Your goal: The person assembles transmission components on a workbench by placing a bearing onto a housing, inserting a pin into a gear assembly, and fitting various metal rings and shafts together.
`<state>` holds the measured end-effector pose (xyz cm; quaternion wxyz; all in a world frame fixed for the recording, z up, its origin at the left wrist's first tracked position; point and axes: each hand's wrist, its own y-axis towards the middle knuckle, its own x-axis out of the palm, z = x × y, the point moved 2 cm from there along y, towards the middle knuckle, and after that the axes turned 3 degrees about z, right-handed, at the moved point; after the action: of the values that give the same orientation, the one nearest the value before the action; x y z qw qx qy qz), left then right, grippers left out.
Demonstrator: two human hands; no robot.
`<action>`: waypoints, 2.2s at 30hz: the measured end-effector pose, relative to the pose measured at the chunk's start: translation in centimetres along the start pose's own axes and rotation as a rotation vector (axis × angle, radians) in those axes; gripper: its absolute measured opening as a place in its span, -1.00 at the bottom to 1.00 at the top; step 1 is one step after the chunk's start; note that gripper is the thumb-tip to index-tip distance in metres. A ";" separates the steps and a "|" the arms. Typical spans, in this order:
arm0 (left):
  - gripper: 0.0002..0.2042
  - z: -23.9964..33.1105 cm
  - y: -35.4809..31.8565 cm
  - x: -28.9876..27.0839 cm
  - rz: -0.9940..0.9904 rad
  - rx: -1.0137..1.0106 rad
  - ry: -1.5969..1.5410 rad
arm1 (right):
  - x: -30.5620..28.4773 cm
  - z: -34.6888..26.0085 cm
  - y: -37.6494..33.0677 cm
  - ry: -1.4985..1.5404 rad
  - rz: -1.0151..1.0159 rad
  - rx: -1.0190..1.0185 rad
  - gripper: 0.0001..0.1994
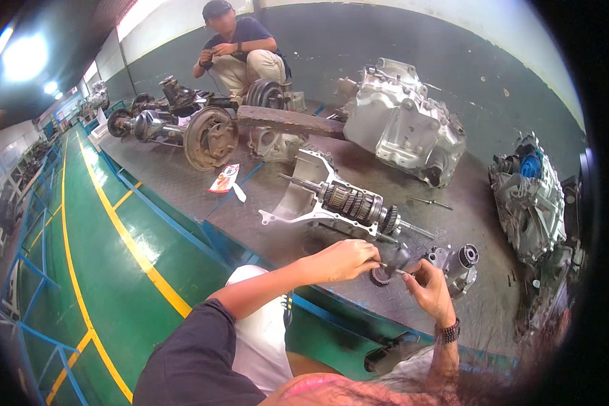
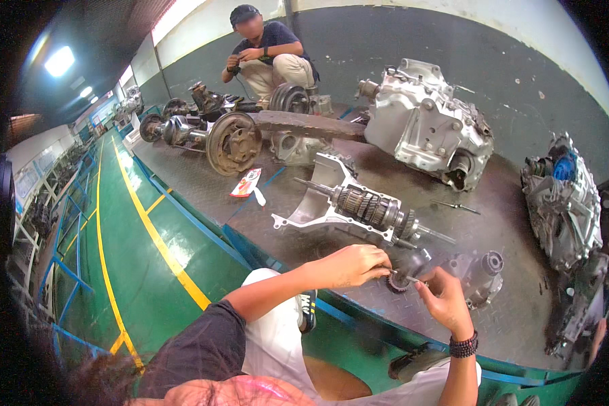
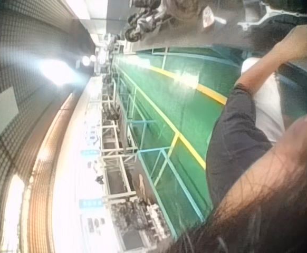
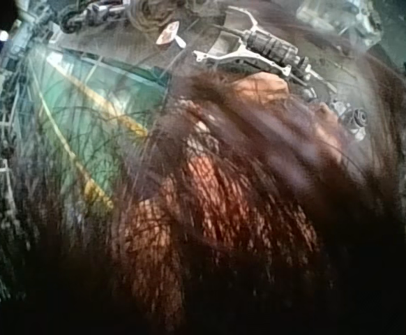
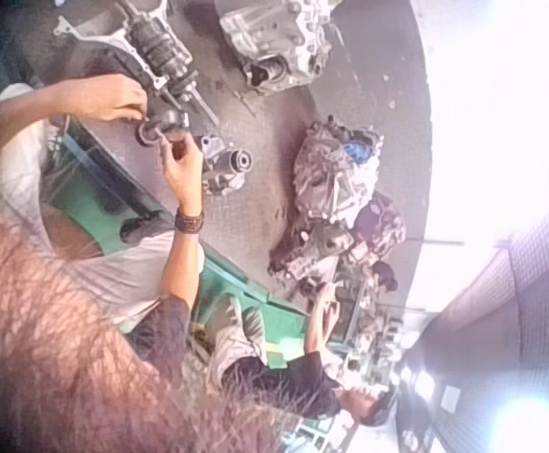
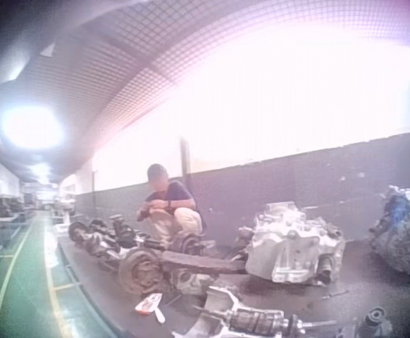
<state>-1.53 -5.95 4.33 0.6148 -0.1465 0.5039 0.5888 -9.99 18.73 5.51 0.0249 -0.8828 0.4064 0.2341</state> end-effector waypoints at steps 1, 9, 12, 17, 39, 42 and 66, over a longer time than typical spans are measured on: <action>-0.78 0.0 0.1 -0.2 0.008 0.003 0.003 | -0.1 -0.2 0.1 -0.006 0.000 -0.007 -0.84; -0.80 0.5 0.2 -0.1 0.024 0.006 0.009 | -0.1 0.8 0.0 0.023 -0.013 0.022 -0.85; -0.78 1.6 -0.2 -1.1 0.084 0.071 -0.026 | -0.3 0.9 -0.3 0.186 -0.046 -0.001 -0.84; -0.79 -0.3 -0.4 0.6 0.026 -0.030 0.096 | 0.9 2.1 0.8 0.129 -0.074 0.027 -0.87; -0.87 3.2 0.8 -1.4 0.016 -0.042 0.082 | -0.7 1.0 -0.5 -0.009 -0.085 -0.154 -0.80; -0.89 4.9 0.6 -2.7 0.099 0.024 0.026 | -1.5 -0.2 -0.9 0.349 -0.143 -0.030 -0.87; -0.87 4.7 1.4 -2.8 0.232 -0.015 0.105 | -1.2 -1.3 -0.1 0.207 0.043 -0.049 -0.84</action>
<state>-0.08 -3.51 9.24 0.5140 -0.1225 0.5447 0.6512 -10.05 19.34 7.18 -0.0439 -0.8937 0.4198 0.1517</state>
